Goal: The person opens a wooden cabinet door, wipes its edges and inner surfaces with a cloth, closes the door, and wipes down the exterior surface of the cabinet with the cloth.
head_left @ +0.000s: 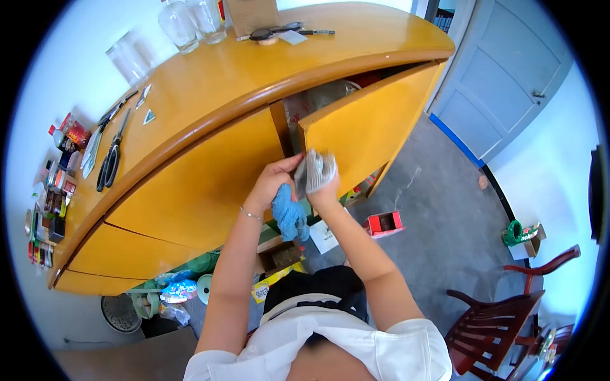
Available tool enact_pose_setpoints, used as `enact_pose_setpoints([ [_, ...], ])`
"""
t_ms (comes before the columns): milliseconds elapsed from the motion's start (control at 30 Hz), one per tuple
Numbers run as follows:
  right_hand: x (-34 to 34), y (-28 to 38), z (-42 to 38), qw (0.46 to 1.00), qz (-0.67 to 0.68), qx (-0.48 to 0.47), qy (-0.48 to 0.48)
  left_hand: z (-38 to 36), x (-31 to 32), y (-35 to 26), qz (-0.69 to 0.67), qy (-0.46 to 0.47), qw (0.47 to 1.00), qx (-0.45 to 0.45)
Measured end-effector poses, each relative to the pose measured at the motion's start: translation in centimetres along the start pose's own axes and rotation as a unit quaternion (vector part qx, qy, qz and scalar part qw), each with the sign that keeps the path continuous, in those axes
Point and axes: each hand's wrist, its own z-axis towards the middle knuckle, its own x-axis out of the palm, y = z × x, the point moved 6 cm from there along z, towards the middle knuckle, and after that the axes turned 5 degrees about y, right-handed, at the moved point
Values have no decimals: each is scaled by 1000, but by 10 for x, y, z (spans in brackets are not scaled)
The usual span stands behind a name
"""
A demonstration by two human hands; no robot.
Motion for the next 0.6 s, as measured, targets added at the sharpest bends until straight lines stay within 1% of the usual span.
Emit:
enact_pose_setpoints([
  [67,4,-8,-11,999,53,8,9,-3,0,2,9,-34,999,-7],
  [167,5,-6,-1,999,23,-27,14,-3,2,2,37,0,999,-17],
  [200,-3,4,14,999,5,-50,-11,-2,0,3,45,1,999,-28],
  [267,1,-3,16,999,33,-41,5,-2,-4,4,60,3,997,-47],
  [300,2,-5,19,998,47,-41,7,-3,-4,5,47,-1,998,-42],
  [333,4,-2,12,998,-14,-56,24,-3,-2,3,36,-4,999,-30],
  [400,-2,-2,5,998,42,-45,2,-3,1,-1,23,-26,999,-7],
  [433,-4,-3,8,997,70,-39,-8,0,2,-5,26,-17,1000,0],
  [467,-4,-1,9,997,9,-73,-2,1,2,-5,28,-8,1000,0],
  [533,-4,1,30,998,-7,-53,19,0,-2,2,14,10,1000,-23],
  [600,-4,3,38,998,3,-48,41,-3,-3,7,21,1,999,-32],
])
